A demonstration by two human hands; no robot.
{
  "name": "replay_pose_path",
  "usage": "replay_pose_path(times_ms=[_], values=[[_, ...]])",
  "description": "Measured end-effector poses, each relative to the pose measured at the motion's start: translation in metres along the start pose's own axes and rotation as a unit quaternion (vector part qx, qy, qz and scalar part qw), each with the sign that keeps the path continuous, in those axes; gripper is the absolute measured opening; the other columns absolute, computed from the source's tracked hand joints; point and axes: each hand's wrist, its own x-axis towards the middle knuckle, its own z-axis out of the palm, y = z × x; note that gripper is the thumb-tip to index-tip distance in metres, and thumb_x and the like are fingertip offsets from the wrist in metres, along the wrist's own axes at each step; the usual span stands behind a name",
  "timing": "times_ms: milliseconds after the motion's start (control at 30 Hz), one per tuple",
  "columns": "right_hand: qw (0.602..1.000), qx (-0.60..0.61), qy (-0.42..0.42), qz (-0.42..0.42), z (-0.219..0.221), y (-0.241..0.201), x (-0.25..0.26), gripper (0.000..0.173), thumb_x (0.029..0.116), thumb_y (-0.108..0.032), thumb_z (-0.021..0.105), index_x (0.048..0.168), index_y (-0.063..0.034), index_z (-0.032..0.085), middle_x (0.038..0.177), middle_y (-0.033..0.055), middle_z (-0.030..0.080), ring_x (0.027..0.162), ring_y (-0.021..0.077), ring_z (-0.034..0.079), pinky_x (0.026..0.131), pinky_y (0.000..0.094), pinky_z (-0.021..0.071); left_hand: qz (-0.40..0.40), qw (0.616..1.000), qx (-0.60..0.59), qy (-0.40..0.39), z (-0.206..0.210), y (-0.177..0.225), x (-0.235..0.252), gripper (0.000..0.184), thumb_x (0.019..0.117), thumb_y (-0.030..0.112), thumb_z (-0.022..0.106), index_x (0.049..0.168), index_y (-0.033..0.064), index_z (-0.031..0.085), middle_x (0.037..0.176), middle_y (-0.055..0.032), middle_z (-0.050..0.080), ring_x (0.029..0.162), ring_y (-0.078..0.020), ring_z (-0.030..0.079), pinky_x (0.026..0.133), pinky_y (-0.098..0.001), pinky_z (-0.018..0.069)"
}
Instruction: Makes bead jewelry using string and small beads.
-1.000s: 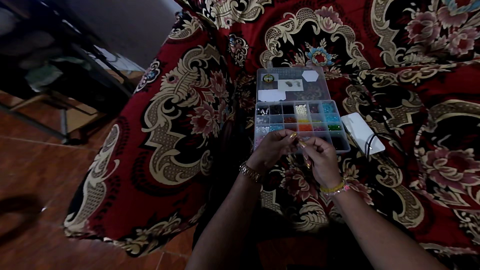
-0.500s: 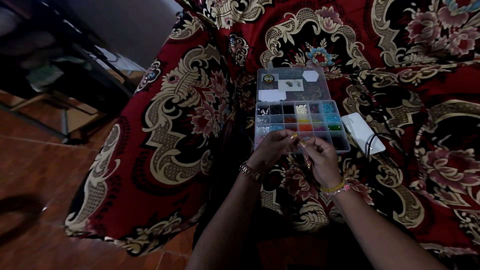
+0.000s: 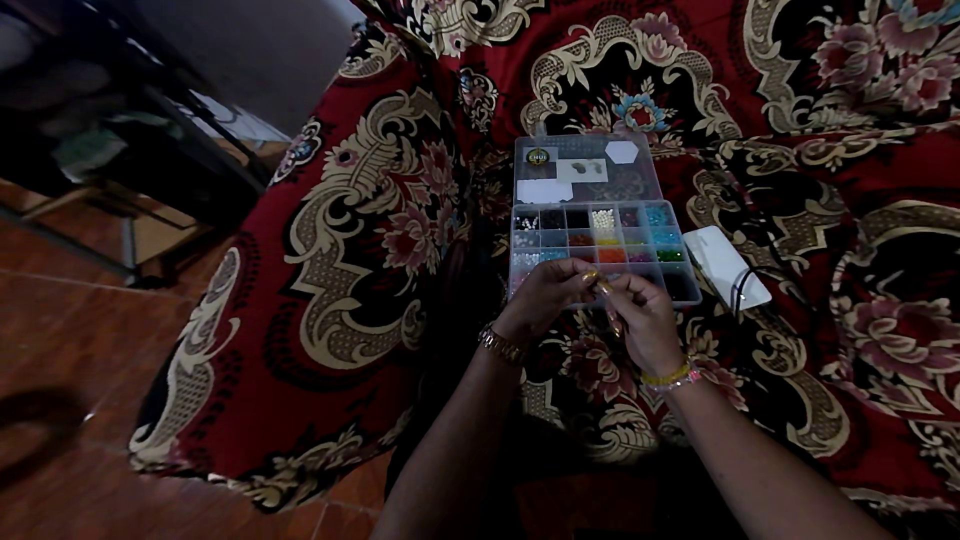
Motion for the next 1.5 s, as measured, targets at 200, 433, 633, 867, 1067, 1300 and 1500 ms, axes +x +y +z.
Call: replay_pose_path(times_ms=[200, 433, 633, 867, 1067, 1300, 1500], values=[[1.000, -0.001, 0.002, -0.017, 0.000, 0.000, -0.001, 0.015, 0.0938, -0.003, 0.059, 0.082, -0.0075, 0.067, 0.062, -0.0071, 0.060, 0.049, -0.0013, 0.052, 0.047, 0.0143, 0.0454, -0.033, 0.998, -0.058, 0.004, 0.006, -0.004, 0.001, 0.023, 0.1080, 0.007, 0.042, 0.102, 0.0018, 0.063, 0.092, -0.0008, 0.067, 0.085, -0.0098, 0.067, 0.085, -0.0294, 0.0576], [0.999, -0.023, 0.006, -0.038, 0.000, 0.001, -0.003, 0.016, 0.0936, -0.003, 0.058, 0.081, -0.0089, 0.065, 0.063, -0.0074, 0.060, 0.051, -0.0015, 0.053, 0.048, 0.0140, 0.0459, -0.037, 0.997, -0.073, -0.006, 0.007, -0.005, 0.001, 0.025, 0.1084, 0.008, 0.040, 0.101, 0.0029, 0.063, 0.092, -0.0006, 0.069, 0.085, -0.0099, 0.068, 0.085, -0.0292, 0.0580], [0.999, -0.022, 0.007, -0.043, 0.000, 0.001, -0.003, 0.015, 0.0924, -0.004, 0.059, 0.080, -0.0086, 0.065, 0.063, -0.0073, 0.060, 0.050, -0.0015, 0.053, 0.047, 0.0140, 0.0455, -0.032, 0.997, -0.070, -0.003, 0.007, -0.005, 0.002, 0.024, 0.1079, 0.007, 0.041, 0.099, 0.0036, 0.063, 0.091, -0.0007, 0.069, 0.083, -0.0098, 0.068, 0.083, -0.0288, 0.0582], [0.999, -0.027, 0.015, -0.037, 0.001, 0.002, -0.003, 0.015, 0.0924, -0.003, 0.058, 0.080, -0.0089, 0.065, 0.061, -0.0074, 0.059, 0.050, -0.0013, 0.053, 0.047, 0.0143, 0.0455, -0.035, 0.997, -0.068, 0.005, 0.007, -0.005, 0.002, 0.022, 0.1083, 0.009, 0.042, 0.100, 0.0030, 0.062, 0.091, -0.0013, 0.068, 0.083, -0.0103, 0.068, 0.084, -0.0294, 0.0580], [0.999, -0.027, 0.017, -0.037, 0.002, 0.002, -0.002, 0.016, 0.0923, -0.003, 0.058, 0.079, -0.0092, 0.065, 0.062, -0.0077, 0.060, 0.050, -0.0017, 0.053, 0.047, 0.0138, 0.0450, -0.041, 0.997, -0.070, 0.008, 0.009, -0.003, 0.001, 0.023, 0.1090, 0.010, 0.041, 0.099, 0.0035, 0.061, 0.090, -0.0010, 0.068, 0.083, -0.0094, 0.068, 0.083, -0.0282, 0.0579], [0.998, -0.030, 0.019, -0.042, 0.002, 0.002, -0.002, 0.015, 0.0920, -0.003, 0.059, 0.079, -0.0085, 0.065, 0.060, -0.0072, 0.059, 0.049, -0.0011, 0.053, 0.046, 0.0141, 0.0447, -0.042, 0.996, -0.079, 0.010, 0.010, -0.004, 0.001, 0.024, 0.1089, 0.010, 0.041, 0.099, 0.0033, 0.062, 0.088, -0.0012, 0.068, 0.082, -0.0098, 0.068, 0.083, -0.0287, 0.0579], [0.998, -0.044, 0.023, -0.038, 0.001, 0.002, -0.002, 0.013, 0.0932, -0.005, 0.059, 0.082, -0.0085, 0.065, 0.061, -0.0078, 0.058, 0.049, -0.0005, 0.053, 0.047, 0.0149, 0.0457, -0.027, 0.997, -0.056, 0.056, 0.012, -0.004, 0.001, 0.016, 0.1064, 0.008, 0.048, 0.107, 0.0003, 0.062, 0.093, -0.0037, 0.068, 0.083, -0.0107, 0.067, 0.082, -0.0288, 0.0569]])
